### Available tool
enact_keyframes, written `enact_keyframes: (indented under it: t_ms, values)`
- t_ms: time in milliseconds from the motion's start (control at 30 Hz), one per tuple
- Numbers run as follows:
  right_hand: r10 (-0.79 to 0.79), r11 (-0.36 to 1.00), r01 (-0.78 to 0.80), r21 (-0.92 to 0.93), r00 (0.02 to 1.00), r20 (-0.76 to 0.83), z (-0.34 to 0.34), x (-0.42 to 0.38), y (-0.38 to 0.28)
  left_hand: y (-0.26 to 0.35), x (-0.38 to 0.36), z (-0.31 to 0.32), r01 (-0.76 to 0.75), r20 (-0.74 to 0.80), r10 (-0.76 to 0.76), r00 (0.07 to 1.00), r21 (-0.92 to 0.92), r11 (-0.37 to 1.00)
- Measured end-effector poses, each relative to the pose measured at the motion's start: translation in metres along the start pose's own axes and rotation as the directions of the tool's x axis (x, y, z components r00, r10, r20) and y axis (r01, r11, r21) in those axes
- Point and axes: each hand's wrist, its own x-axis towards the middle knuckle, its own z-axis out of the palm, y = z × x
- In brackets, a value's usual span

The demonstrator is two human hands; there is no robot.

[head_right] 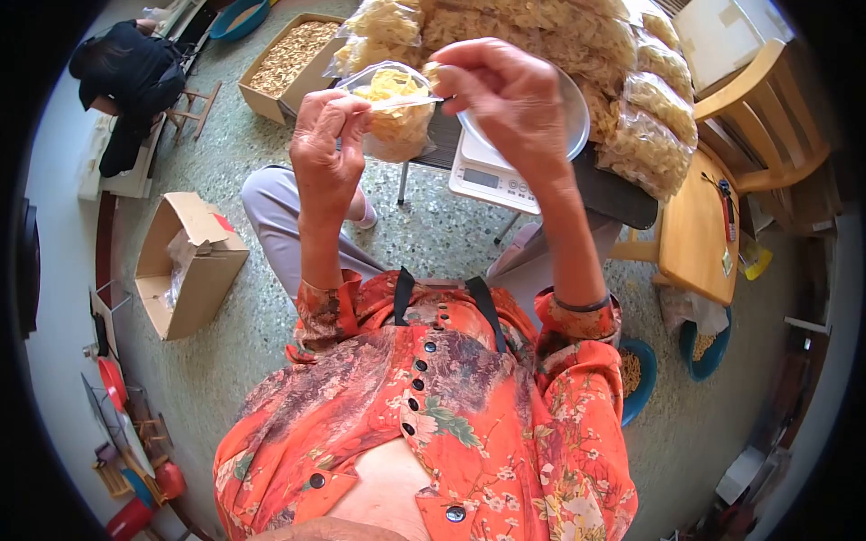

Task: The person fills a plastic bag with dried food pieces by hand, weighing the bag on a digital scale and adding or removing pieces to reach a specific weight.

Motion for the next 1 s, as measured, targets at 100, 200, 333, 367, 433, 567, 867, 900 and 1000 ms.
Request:
enact_keyframes:
  t_ms: [100, 200, 333, 367, 433, 567, 867, 900, 1000]
  values:
    - [-0.161, 0.953, 0.153, -0.262, 0.987, -0.007, 0.038, 0.009, 0.006, 0.0, -0.001, 0.0, 0.011, -0.012, -0.011, 1.0, -0.015, 1.0]
    - [-0.267, 0.864, 0.251, -0.436, 0.963, 0.027, 0.055, 0.017, 0.016, -0.001, -0.001, -0.003, -0.003, 0.011, 0.003, 1.0, -0.03, 1.0]
    - [-0.298, 0.821, 0.337, -0.46, 0.942, 0.156, 0.054, 0.017, 0.023, -0.001, -0.001, -0.005, 0.024, 0.018, -0.023, 1.0, -0.037, 0.999]
    - [-0.258, 0.887, 0.307, -0.346, 0.949, 0.183, 0.052, 0.017, 0.02, -0.001, 0.0, -0.005, 0.007, -0.001, -0.007, 1.0, -0.03, 1.0]
    - [-0.179, 0.932, 0.229, -0.282, 0.965, 0.193, 0.046, 0.015, 0.014, -0.003, -0.003, -0.003, -0.003, -0.02, 0.003, 1.0, -0.024, 1.0]
    - [-0.147, 0.9, 0.217, -0.379, 0.968, 0.205, 0.046, 0.011, 0.018, -0.008, -0.006, 0.001, 0.019, 0.015, -0.018, 1.0, -0.075, 0.997]
    - [-0.26, 0.884, 0.279, -0.376, 0.96, 0.102, 0.03, 0.013, 0.018, -0.015, -0.013, 0.009, 0.099, 0.084, -0.096, 0.992, -0.032, 0.995]
    - [-0.268, 0.885, 0.268, -0.379, 0.962, 0.055, 0.018, 0.011, 0.014, -0.015, -0.014, 0.009, 0.1, 0.089, -0.096, 0.991, -0.037, 0.994]
    - [-0.279, 0.691, 0.249, -0.679, 0.958, 0.067, -0.031, 0.01, 0.031, -0.012, -0.014, 0.01, 0.157, 0.098, -0.165, 0.982, 0.079, 0.984]
